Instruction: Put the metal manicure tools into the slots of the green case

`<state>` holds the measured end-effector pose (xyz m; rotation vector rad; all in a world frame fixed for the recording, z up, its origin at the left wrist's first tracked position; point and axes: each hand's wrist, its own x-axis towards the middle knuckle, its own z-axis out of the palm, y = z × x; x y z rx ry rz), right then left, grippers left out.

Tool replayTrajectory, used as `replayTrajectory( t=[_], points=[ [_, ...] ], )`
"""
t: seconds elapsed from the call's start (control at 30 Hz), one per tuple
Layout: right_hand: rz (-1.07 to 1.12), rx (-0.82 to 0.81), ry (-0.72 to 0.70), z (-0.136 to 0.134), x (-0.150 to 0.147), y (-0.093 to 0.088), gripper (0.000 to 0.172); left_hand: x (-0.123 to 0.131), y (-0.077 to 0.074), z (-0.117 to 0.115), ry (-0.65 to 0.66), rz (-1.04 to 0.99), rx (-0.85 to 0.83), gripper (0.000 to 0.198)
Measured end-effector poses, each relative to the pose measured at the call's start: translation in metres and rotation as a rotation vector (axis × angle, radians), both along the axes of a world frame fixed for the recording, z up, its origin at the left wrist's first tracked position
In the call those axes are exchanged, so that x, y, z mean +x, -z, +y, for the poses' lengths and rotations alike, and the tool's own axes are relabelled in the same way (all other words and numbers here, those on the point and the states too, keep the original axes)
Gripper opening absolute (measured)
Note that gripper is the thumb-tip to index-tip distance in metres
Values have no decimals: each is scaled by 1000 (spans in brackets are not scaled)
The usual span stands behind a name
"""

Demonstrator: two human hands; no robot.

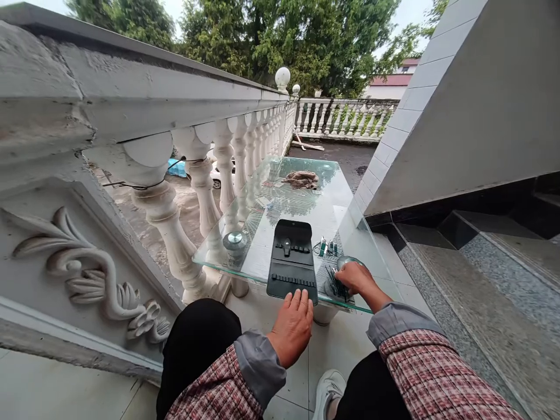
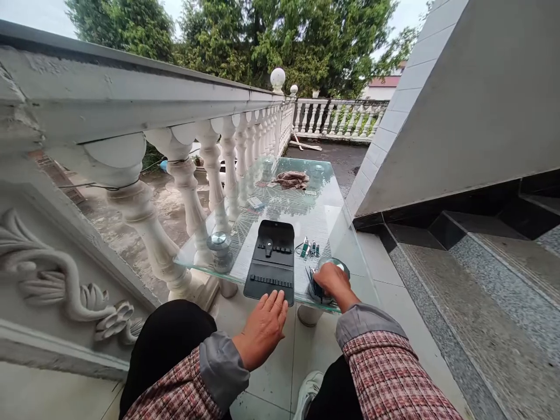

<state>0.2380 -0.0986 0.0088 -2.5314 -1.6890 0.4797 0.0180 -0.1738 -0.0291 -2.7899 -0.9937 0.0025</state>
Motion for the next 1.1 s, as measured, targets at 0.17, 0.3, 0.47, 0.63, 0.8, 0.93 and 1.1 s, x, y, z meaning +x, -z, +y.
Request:
replayTrajectory(
  t=[0.17, 0.3, 0.47, 0.63, 0.8, 0.93, 1.1],
  points=[
    [235, 100, 65, -3, -2, -10, 15, -3, 0, 1, -10, -31, -6, 54],
    [491, 198, 64, -6, -20, -13, 9, -2, 1, 3, -16, -51, -18, 53],
    [767, 267, 31, -5, -44, -10, 15, 0, 3, 2, -18, -40, -17, 53],
    [930, 294, 17, 0, -54, -3, 26, -1, 10, 2, -2, -63, 27, 53],
    [1011, 299, 24, 5, -66, 3, 15, -3, 9, 1, 5, -76, 9, 61],
    [1068, 300, 36, 9, -78, 3, 12, -7, 2, -1, -2, -82, -7, 64],
    [1122, 301, 67, 15, -93, 0, 11, -16, -1, -1, -24, -82, 0, 63]
  ],
)
